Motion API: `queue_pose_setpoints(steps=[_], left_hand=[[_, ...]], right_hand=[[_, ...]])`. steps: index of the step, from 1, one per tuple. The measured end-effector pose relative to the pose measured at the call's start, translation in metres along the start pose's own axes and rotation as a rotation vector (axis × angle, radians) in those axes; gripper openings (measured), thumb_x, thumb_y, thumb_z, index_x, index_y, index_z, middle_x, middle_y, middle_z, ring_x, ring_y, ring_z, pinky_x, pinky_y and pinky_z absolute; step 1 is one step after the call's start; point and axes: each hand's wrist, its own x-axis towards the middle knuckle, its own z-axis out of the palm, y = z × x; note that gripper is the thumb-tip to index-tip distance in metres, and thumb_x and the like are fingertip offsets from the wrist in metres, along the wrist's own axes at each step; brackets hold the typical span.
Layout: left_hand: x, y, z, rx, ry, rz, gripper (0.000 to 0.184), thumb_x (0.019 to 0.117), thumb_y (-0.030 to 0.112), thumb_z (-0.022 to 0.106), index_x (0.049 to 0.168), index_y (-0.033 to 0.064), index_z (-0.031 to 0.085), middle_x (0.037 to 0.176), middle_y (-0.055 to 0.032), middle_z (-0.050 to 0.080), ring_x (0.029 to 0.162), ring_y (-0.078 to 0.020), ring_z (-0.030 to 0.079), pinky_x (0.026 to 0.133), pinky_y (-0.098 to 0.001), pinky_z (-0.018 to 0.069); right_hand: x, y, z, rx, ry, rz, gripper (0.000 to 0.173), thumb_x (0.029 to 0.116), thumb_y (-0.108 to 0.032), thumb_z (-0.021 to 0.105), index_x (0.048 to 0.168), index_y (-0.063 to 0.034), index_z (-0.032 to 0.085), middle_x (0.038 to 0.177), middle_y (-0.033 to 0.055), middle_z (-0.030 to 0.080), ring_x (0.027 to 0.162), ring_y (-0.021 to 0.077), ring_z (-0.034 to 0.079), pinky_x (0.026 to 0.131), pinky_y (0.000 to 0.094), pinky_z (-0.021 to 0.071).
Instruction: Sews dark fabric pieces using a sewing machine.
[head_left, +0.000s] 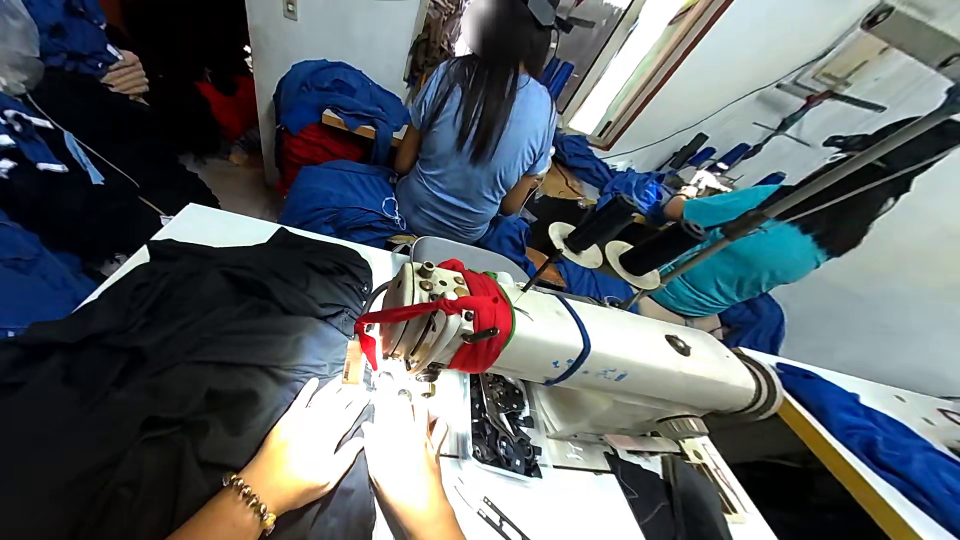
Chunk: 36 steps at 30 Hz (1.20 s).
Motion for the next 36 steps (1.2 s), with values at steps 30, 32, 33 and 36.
queue_pose_setpoints(steps=[30,32,33,36], left_hand=[[0.037,-0.007,-0.015,0.019,-0.130,-0.115,0.064,0.1035,0.051,0.034,0.158,0.0197,0.040,0.165,-0.0107,0.033,0.156,-0.0254,0.021,0.126,-0.0555,0.0070],[0.028,0.006,-0.007,0.047,0.182,-0.092,0.056,0.1017,0.043,0.040,0.148,0.0152,0.056,0.152,-0.0118,0.054,0.145,-0.0306,0.044,0.120,-0.0639,0.0221],[0.023,0.016,-0.005,0.049,0.297,-0.114,0.056,0.1010,0.043,0.042,0.145,0.0131,0.059,0.148,-0.0107,0.057,0.140,-0.0318,0.051,0.117,-0.0663,0.0274],[0.010,0.040,0.000,0.015,0.376,-0.225,0.065,0.0969,0.052,0.043,0.146,0.0113,0.058,0.151,-0.0087,0.055,0.139,-0.0353,0.051,0.111,-0.0743,0.0273]], right_hand=[[-0.095,0.168,-0.109,0.365,0.701,-0.306,0.032,0.0977,-0.009,0.057,0.117,0.0162,0.062,0.106,0.0230,0.069,0.096,0.0156,0.068,0.087,0.0313,0.0571],[-0.078,0.225,-0.156,0.225,0.938,-0.201,0.036,0.1020,-0.011,0.055,0.119,0.0200,0.059,0.109,0.0305,0.065,0.099,0.0213,0.066,0.088,0.0318,0.0551],[-0.065,0.254,-0.176,0.184,1.019,-0.112,0.041,0.1030,-0.016,0.054,0.121,0.0208,0.057,0.114,0.0371,0.062,0.104,0.0304,0.064,0.091,0.0367,0.0539],[-0.020,0.335,-0.209,0.420,0.982,0.154,0.065,0.1007,-0.034,0.057,0.141,0.0148,0.045,0.136,0.0390,0.051,0.120,0.0385,0.055,0.101,0.0457,0.0468]])
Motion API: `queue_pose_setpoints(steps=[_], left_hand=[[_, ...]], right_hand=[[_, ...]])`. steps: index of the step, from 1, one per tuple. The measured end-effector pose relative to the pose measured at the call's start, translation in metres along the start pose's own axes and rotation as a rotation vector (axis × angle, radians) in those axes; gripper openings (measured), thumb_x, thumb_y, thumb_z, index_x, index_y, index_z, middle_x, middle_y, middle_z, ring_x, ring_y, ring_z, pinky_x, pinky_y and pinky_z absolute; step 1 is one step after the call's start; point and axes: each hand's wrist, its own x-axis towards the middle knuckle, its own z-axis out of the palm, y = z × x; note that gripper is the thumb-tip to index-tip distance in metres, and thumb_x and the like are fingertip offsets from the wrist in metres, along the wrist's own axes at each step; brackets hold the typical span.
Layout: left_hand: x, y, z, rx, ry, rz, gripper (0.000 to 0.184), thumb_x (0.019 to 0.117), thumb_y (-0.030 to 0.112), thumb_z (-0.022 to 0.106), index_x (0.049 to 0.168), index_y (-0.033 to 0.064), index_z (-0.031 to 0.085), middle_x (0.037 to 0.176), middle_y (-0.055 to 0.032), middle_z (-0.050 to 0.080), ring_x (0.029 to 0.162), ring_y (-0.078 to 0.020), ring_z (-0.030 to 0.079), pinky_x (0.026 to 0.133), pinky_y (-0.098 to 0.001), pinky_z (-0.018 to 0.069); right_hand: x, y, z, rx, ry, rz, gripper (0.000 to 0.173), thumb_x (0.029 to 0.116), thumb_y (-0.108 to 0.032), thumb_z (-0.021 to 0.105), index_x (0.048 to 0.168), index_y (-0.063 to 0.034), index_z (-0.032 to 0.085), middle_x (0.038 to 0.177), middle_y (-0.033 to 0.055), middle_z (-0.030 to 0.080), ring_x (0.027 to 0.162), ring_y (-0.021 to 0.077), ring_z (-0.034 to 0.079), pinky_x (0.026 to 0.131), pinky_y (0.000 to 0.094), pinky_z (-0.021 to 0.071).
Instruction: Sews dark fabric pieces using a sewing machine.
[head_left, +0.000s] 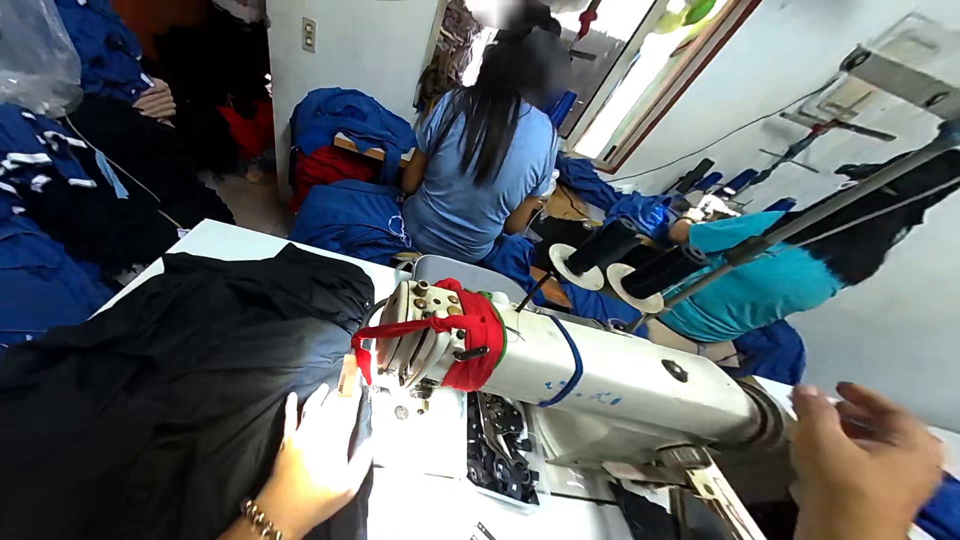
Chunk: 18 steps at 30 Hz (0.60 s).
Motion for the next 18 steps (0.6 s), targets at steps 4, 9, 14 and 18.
queue_pose_setpoints(steps=[4,9,14,18], left_hand=[[-0.010,0.000,0.009,0.025,-0.174,-0.081,0.077,0.0948,0.063,0.039,0.154,0.0147,0.048,0.160,-0.0073,0.043,0.151,-0.0360,0.033,0.115,-0.0755,0.0158],[-0.009,0.001,0.009,0.060,-0.266,-0.125,0.078,0.0946,0.065,0.036,0.159,0.0201,0.040,0.165,-0.0033,0.036,0.155,-0.0329,0.025,0.117,-0.0737,0.0116],[-0.009,0.002,0.009,0.064,-0.270,-0.130,0.074,0.0958,0.061,0.039,0.159,0.0218,0.040,0.164,-0.0047,0.038,0.154,-0.0339,0.027,0.116,-0.0747,0.0129],[-0.002,0.003,0.011,0.092,-0.281,-0.167,0.068,0.1007,0.055,0.032,0.160,0.0225,0.038,0.164,-0.0051,0.037,0.155,-0.0338,0.024,0.117,-0.0734,0.0111]], right_hand=[[0.028,0.044,0.024,0.411,-0.277,0.511,0.063,0.1034,-0.062,0.034,0.137,-0.0128,0.054,0.119,0.0032,0.067,0.106,0.0145,0.067,0.090,0.0434,0.0573],[0.022,0.089,0.026,0.789,-0.407,0.255,0.049,0.1056,-0.042,0.032,0.143,-0.0154,0.051,0.130,-0.0044,0.066,0.120,0.0105,0.063,0.101,0.0387,0.0541],[0.006,0.106,0.032,1.365,0.001,0.041,0.048,0.1087,-0.017,0.028,0.079,-0.0105,0.066,0.078,-0.0017,0.072,0.081,0.0073,0.072,0.085,0.0246,0.0592],[0.016,0.085,0.022,0.749,-0.229,0.131,0.045,0.1109,-0.024,0.024,0.137,0.0051,0.044,0.130,0.0034,0.062,0.121,0.0040,0.058,0.108,0.0287,0.0465]])
